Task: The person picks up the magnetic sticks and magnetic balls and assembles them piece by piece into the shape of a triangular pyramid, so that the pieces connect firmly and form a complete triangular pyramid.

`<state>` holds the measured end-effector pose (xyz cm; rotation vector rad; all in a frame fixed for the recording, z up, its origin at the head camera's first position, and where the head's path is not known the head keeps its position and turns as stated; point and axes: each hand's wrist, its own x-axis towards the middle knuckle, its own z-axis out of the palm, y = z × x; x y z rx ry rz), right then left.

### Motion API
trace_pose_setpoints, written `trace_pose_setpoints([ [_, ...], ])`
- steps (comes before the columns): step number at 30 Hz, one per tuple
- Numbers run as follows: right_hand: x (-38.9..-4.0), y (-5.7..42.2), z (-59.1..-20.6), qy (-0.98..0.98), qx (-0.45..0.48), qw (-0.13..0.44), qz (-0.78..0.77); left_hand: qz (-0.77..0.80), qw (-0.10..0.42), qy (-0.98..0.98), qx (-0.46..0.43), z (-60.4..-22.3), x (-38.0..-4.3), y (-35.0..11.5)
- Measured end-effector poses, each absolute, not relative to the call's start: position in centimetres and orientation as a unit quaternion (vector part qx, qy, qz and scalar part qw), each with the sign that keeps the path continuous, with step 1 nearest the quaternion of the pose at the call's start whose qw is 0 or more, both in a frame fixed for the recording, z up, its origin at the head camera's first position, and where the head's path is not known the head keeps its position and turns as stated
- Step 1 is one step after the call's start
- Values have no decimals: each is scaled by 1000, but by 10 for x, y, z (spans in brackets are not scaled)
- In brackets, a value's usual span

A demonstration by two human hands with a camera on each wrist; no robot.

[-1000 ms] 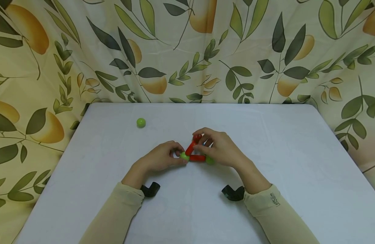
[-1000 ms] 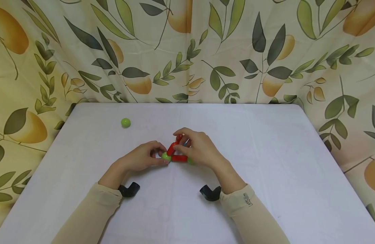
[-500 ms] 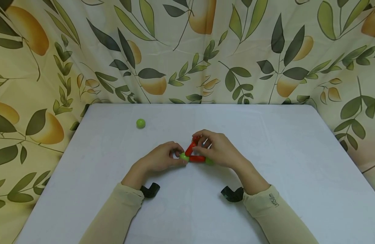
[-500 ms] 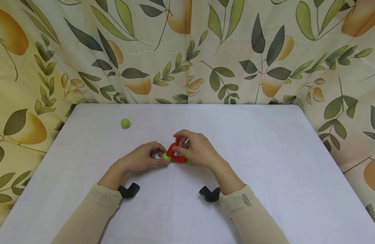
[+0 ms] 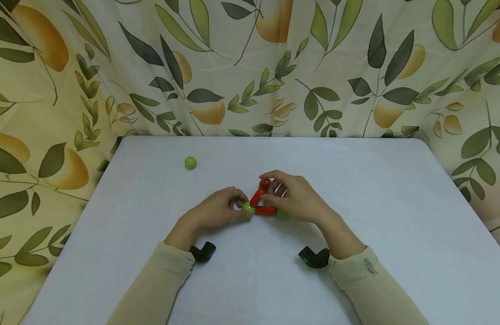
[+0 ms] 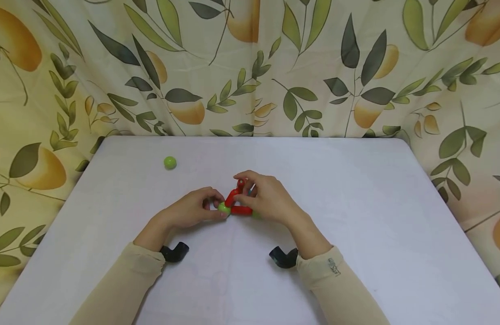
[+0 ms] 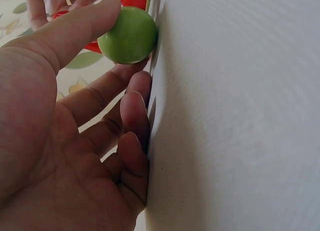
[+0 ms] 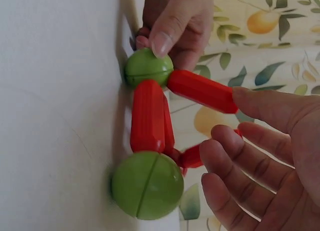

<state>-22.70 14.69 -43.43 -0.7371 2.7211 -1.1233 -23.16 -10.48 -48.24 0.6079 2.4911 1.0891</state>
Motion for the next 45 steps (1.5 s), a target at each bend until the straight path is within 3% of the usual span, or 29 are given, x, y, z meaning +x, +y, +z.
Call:
trace_pose_setpoints([
  [19,-248,194,-424,928,-124,8,-352,376,189,885,200,-476,-235,-99],
  [31,-260,202,-455,951,-79,83,-286,381,190,884,195,-482,-230,-101],
  [45,-260,198,-463,951,-78,95,-283,377,186,886,196,-482,-230,-101],
])
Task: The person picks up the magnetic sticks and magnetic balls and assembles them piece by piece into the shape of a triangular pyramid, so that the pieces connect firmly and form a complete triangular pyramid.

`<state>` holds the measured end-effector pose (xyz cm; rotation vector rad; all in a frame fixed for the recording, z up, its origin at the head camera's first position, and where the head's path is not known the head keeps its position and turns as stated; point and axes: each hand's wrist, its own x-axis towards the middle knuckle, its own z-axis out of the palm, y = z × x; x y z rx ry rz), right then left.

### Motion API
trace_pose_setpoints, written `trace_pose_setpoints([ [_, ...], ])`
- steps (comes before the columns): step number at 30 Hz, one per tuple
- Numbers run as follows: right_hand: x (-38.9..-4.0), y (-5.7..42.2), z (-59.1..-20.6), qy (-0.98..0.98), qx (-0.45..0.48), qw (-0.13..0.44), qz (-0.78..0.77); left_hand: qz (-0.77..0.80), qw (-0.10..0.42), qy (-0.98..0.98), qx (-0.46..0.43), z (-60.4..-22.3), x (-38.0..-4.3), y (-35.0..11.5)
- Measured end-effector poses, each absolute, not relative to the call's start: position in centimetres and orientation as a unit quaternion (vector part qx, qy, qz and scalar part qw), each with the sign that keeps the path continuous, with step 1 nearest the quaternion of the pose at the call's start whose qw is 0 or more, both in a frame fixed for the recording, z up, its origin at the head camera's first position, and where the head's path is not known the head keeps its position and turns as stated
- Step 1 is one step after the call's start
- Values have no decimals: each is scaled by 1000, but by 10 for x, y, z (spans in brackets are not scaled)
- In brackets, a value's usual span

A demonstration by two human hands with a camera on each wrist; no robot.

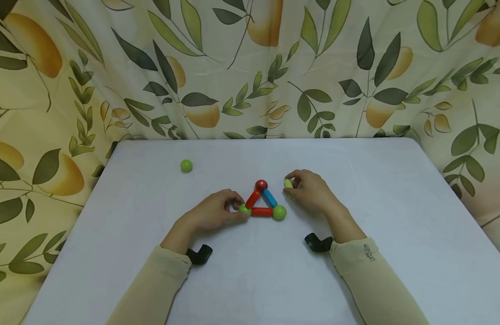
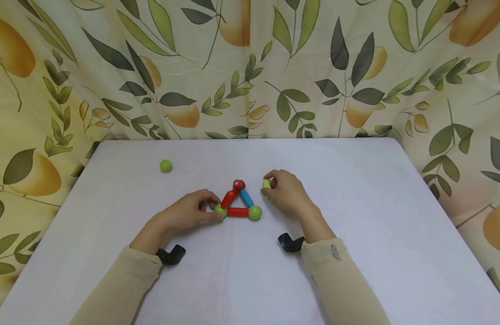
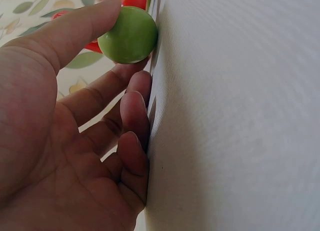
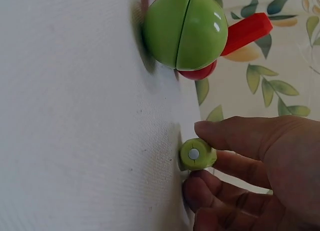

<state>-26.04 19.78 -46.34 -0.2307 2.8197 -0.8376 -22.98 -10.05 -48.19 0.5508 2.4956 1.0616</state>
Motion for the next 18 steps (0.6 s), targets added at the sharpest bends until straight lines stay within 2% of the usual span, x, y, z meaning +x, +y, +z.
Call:
trace_pose_setpoints([
  [10,-259,201,-460,946,-69,102,-301,384,194,883,188,-484,-228,-100],
  [18,-254,197,-447,924,-121,87,-353,385,191,883,190,-481,-228,-100],
])
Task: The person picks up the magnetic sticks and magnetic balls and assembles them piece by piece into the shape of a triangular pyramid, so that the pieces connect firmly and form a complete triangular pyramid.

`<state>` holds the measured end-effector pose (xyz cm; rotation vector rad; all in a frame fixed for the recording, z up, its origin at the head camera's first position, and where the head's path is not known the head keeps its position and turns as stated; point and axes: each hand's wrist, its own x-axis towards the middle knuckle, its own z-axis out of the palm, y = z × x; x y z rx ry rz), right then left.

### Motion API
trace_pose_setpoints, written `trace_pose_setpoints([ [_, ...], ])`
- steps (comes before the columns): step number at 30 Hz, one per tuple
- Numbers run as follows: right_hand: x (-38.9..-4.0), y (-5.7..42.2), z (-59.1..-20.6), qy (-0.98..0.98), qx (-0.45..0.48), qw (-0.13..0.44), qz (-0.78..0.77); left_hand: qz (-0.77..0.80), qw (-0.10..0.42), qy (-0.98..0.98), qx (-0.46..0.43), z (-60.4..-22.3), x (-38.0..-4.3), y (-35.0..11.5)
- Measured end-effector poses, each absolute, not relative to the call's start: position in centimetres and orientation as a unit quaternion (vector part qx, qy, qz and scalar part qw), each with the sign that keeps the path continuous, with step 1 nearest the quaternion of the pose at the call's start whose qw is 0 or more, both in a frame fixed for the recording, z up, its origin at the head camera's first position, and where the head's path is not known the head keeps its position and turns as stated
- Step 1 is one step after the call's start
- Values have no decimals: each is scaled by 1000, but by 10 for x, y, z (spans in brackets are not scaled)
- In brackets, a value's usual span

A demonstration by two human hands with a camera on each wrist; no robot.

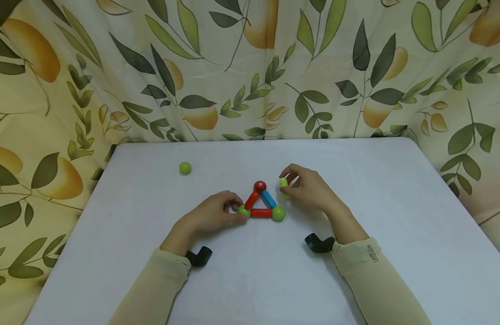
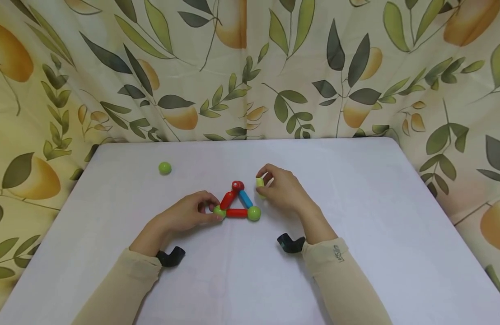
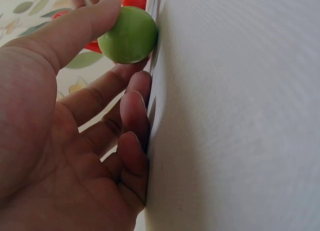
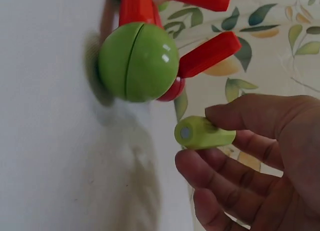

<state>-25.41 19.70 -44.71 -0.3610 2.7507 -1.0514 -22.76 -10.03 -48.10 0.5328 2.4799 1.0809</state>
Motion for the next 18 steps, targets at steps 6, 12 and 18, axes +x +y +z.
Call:
trace_pose_setpoints([
  [6,-247,192,-437,903,-172,90,-382,382,194,884,189,-480,-229,-99],
  [12,-241,185,-430,888,-200,108,-400,383,191,883,191,-481,-229,-101],
  [18,-238,183,-430,880,-219,117,-405,386,193,881,194,-481,-229,-100],
])
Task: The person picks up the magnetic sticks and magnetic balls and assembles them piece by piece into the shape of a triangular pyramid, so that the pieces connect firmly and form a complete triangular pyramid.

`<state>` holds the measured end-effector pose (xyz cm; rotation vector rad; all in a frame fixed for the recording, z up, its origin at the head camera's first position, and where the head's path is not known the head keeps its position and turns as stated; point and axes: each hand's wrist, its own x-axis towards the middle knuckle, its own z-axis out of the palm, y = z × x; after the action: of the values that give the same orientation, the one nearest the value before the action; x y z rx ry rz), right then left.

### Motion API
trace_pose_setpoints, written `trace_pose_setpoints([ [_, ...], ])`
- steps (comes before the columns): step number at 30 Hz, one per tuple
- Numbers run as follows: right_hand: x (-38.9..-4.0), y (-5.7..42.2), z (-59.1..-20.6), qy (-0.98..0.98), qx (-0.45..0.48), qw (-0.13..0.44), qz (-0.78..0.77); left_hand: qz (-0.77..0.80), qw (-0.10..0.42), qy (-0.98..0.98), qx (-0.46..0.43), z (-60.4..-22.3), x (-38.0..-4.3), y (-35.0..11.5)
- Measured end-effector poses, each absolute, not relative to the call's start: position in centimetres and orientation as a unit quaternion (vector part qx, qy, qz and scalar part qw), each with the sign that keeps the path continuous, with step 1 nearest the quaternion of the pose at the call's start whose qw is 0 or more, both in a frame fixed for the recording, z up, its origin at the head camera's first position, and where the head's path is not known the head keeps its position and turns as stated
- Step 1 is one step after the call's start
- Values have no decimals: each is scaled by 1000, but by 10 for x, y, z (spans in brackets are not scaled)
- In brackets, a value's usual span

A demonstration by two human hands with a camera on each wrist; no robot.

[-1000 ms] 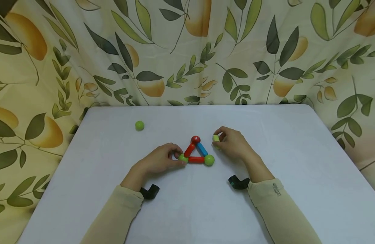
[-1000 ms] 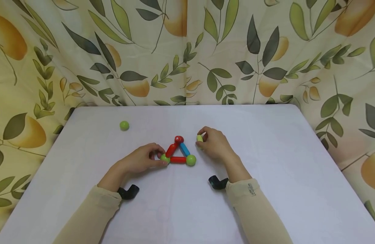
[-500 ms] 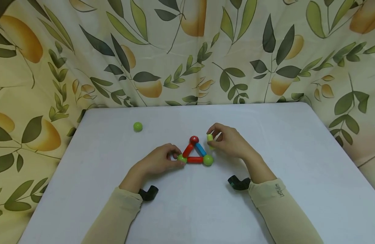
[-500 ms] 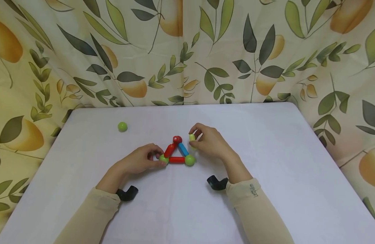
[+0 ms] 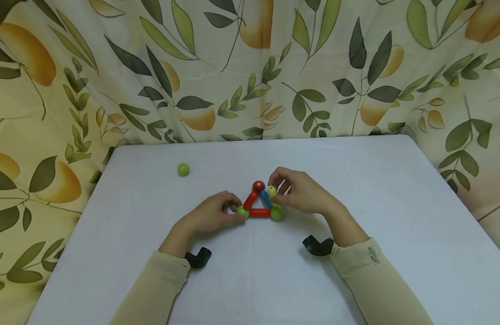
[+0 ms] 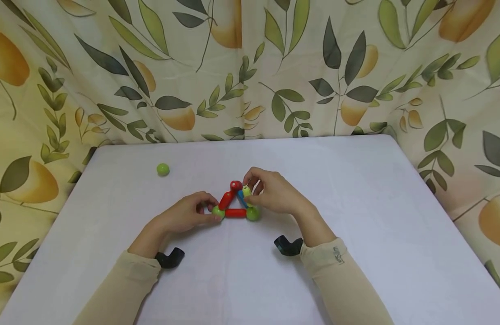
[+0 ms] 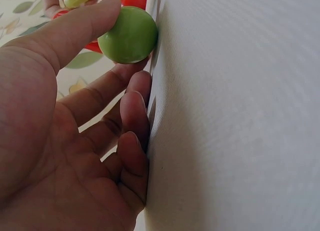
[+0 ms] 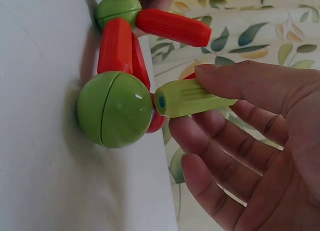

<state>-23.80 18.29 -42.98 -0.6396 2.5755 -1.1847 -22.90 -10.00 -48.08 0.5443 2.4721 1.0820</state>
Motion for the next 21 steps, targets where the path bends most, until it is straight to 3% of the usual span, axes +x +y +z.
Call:
trace_pose_setpoints([
  [21,-239,176,-433,882,-233,121,-391,384,189,882,197,-482,-231,-102],
])
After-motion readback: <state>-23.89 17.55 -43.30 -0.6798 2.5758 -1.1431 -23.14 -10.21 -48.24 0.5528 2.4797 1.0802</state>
